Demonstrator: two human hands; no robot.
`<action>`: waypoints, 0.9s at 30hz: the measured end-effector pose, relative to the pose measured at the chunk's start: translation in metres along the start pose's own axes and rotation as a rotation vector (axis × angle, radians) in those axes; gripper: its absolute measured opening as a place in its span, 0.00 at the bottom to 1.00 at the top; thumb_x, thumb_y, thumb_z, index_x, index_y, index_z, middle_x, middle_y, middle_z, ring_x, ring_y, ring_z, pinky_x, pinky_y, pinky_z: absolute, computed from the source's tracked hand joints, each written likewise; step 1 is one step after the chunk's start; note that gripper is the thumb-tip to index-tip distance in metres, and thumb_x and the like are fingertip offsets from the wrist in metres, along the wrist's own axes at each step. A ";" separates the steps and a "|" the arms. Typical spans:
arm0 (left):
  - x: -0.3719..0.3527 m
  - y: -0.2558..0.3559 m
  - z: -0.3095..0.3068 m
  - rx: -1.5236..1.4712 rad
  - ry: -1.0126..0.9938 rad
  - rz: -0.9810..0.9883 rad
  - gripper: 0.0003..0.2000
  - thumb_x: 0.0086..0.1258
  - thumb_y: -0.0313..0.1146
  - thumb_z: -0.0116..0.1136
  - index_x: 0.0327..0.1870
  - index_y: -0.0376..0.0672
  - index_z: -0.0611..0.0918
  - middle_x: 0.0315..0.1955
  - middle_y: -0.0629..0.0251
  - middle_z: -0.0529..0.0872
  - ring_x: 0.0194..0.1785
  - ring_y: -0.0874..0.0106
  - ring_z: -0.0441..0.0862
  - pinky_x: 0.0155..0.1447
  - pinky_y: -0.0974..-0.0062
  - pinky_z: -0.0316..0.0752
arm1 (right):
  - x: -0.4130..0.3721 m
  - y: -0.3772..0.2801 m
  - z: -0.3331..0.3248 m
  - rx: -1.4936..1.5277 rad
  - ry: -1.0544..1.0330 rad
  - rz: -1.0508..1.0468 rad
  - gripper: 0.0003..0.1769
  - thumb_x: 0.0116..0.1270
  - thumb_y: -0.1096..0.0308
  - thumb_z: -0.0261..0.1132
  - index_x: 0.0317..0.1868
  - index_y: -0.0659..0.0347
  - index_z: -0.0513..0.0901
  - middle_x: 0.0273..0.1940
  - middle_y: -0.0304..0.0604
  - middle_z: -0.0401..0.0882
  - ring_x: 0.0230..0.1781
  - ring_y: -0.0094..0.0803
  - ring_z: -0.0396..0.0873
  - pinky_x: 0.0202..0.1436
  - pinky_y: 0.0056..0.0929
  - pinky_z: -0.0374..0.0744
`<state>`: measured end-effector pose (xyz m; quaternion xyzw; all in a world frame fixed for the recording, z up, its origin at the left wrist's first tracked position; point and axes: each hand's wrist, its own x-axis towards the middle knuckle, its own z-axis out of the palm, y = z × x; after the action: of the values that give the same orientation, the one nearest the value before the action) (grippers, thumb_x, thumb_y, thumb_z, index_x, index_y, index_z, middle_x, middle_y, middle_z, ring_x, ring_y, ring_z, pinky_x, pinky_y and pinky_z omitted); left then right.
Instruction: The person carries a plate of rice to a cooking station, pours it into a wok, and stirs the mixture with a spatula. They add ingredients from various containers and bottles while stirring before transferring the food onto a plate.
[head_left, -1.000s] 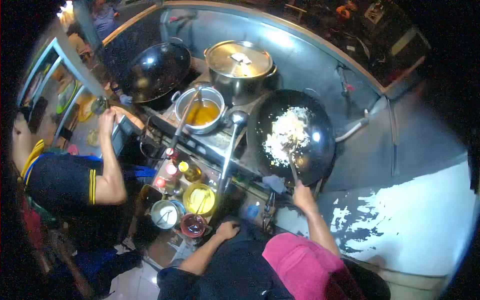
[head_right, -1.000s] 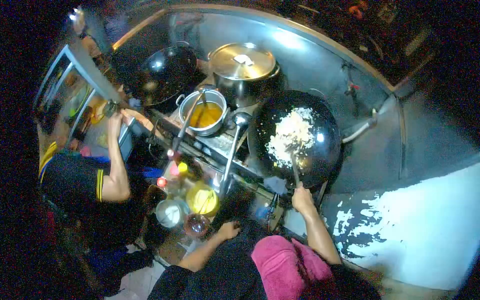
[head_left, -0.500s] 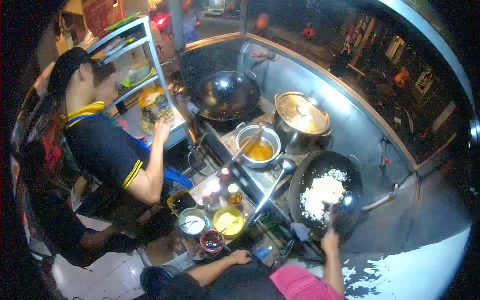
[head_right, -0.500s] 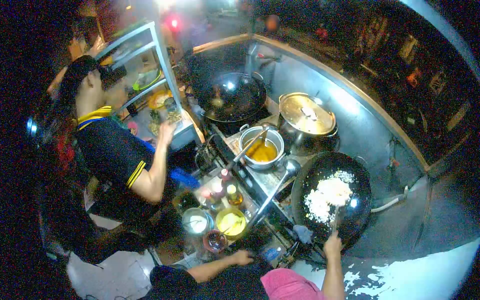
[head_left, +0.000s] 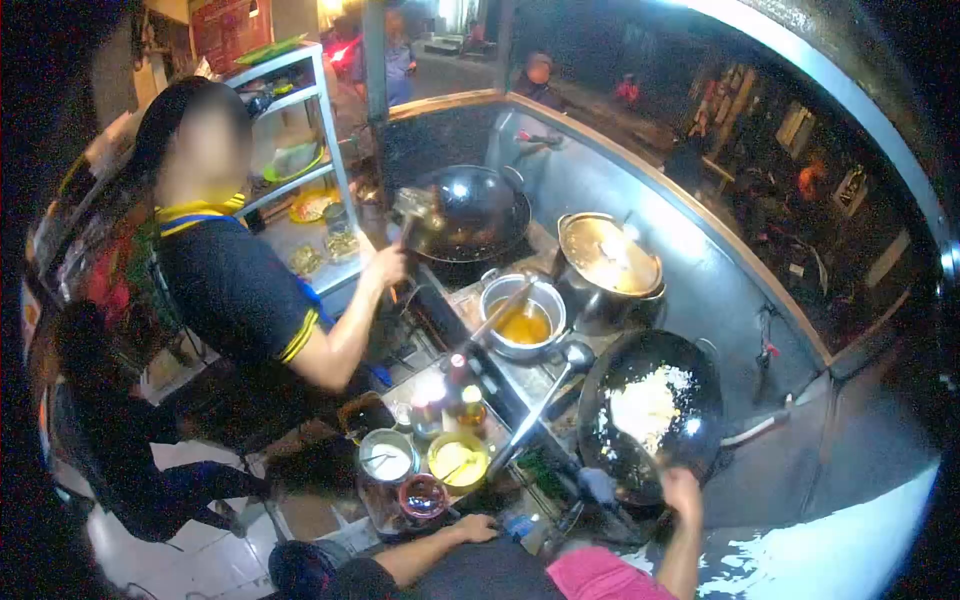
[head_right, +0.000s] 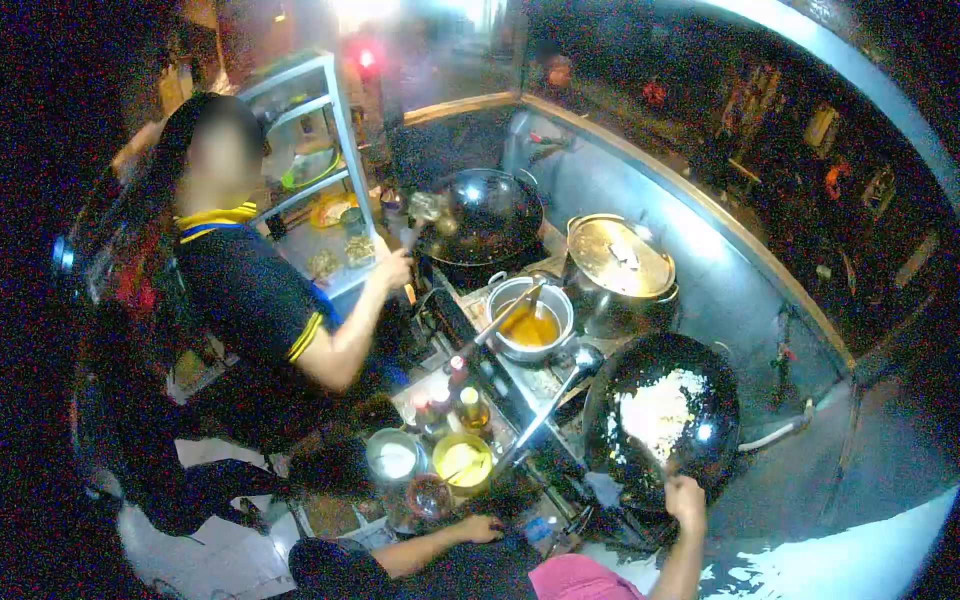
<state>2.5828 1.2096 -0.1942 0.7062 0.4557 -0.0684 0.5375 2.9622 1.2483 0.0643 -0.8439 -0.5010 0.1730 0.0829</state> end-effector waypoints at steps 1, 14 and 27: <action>-0.004 0.006 -0.004 0.007 0.000 0.012 0.24 0.55 0.52 0.51 0.50 0.48 0.76 0.48 0.54 0.77 0.51 0.58 0.74 0.55 0.65 0.68 | 0.006 0.004 0.019 0.052 0.121 -0.002 0.11 0.56 0.64 0.58 0.35 0.61 0.80 0.35 0.55 0.78 0.39 0.49 0.76 0.43 0.44 0.73; -0.016 0.009 -0.018 0.094 -0.084 -0.070 0.24 0.55 0.55 0.47 0.40 0.45 0.81 0.37 0.51 0.81 0.43 0.53 0.78 0.49 0.62 0.71 | -0.029 0.014 0.056 0.200 0.144 0.047 0.13 0.55 0.66 0.56 0.34 0.68 0.78 0.35 0.61 0.77 0.40 0.55 0.75 0.42 0.42 0.73; -0.030 0.002 -0.007 0.153 -0.135 -0.050 0.24 0.60 0.56 0.45 0.47 0.48 0.78 0.40 0.53 0.80 0.47 0.56 0.76 0.53 0.65 0.69 | -0.030 0.034 0.088 0.199 0.196 -0.137 0.13 0.58 0.66 0.55 0.41 0.64 0.76 0.35 0.59 0.77 0.37 0.54 0.76 0.42 0.43 0.73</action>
<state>2.5636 1.1981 -0.1723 0.7274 0.4294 -0.1637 0.5095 2.9437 1.2032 -0.0216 -0.8083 -0.5272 0.1324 0.2263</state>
